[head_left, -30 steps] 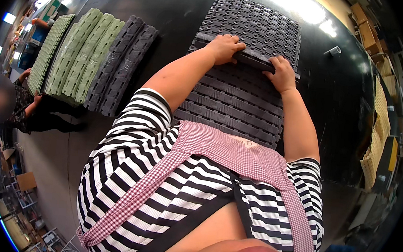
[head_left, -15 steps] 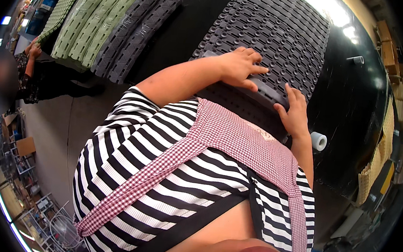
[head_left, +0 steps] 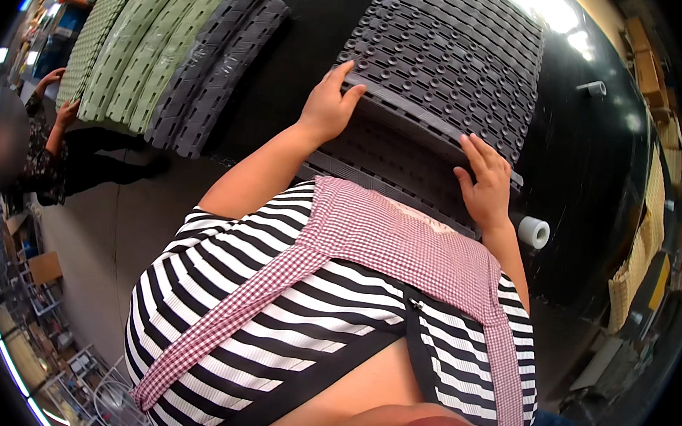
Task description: The person rolls up several rubber mats one by one and secures each with adhesive tape.
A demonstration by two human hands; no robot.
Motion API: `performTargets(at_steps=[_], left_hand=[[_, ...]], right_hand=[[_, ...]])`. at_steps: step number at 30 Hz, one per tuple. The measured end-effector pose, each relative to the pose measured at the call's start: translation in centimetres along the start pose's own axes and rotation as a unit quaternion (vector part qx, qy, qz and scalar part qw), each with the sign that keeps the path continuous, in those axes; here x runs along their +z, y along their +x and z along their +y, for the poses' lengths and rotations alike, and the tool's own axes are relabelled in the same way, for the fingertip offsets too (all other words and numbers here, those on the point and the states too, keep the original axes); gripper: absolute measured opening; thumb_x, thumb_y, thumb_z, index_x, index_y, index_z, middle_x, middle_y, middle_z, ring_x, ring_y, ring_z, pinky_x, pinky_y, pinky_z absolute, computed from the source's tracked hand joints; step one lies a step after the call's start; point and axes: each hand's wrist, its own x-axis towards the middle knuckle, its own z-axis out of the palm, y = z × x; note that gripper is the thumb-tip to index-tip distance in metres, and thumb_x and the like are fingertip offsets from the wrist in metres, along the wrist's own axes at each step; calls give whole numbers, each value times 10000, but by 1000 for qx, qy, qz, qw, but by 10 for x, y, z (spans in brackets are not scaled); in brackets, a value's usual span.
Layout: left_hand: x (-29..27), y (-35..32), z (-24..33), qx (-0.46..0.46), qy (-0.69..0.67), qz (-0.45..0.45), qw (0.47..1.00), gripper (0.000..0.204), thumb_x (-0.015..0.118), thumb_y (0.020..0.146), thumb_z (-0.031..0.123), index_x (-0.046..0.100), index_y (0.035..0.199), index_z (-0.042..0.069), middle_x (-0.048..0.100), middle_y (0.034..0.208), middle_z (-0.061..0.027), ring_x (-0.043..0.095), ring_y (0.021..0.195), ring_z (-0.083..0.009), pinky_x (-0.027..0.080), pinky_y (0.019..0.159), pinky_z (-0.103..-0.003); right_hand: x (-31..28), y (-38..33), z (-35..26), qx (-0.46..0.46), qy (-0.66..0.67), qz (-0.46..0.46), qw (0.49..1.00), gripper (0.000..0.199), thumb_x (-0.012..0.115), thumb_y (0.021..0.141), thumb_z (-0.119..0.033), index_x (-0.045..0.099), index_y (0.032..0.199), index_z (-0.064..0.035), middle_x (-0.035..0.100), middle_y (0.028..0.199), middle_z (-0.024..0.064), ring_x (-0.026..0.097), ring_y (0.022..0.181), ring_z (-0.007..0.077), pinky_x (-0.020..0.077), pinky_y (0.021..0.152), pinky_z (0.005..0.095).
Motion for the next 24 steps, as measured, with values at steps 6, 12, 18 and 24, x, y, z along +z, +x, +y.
performTargets(at_steps=[6, 12, 18, 24], left_hand=[[4, -34, -17, 0, -83, -3, 997, 558, 605, 1033, 151, 412, 1521, -40, 553, 1480, -197, 544, 1356, -289, 395, 1135, -345], [1, -36, -5, -33, -80, -1, 996, 603, 568, 1080, 350, 435, 1501, -61, 564, 1470, -209, 549, 1359, -328, 414, 1128, -369], [7, -40, -1, -7, -71, 16, 997, 561, 598, 1069, 294, 458, 1481, -60, 611, 1423, -179, 629, 1225, -273, 470, 1038, -342], [4, -27, -7, -17, 15, -17, 1000, 538, 602, 1053, 303, 509, 1452, -46, 635, 1376, -199, 595, 1273, -323, 444, 1077, -373]], right_hand=[[-12, -67, 70, 357, 165, 104, 913, 431, 771, 945, -339, 692, 1237, -32, 708, 1144, 141, 642, 1091, 239, 471, 999, 354], [25, -94, 31, 316, 572, 255, 713, 331, 605, 1056, -145, 579, 1379, -78, 436, 1580, 127, 438, 1405, 201, 329, 1181, 343], [31, -124, 47, 205, 718, 272, 607, 168, 643, 1032, -156, 728, 1162, -91, 480, 1579, 83, 490, 1398, 243, 340, 1219, 434], [26, -110, 52, 304, 497, 285, 761, 286, 701, 952, -36, 701, 1235, -78, 569, 1468, 152, 558, 1322, 283, 391, 1170, 412]])
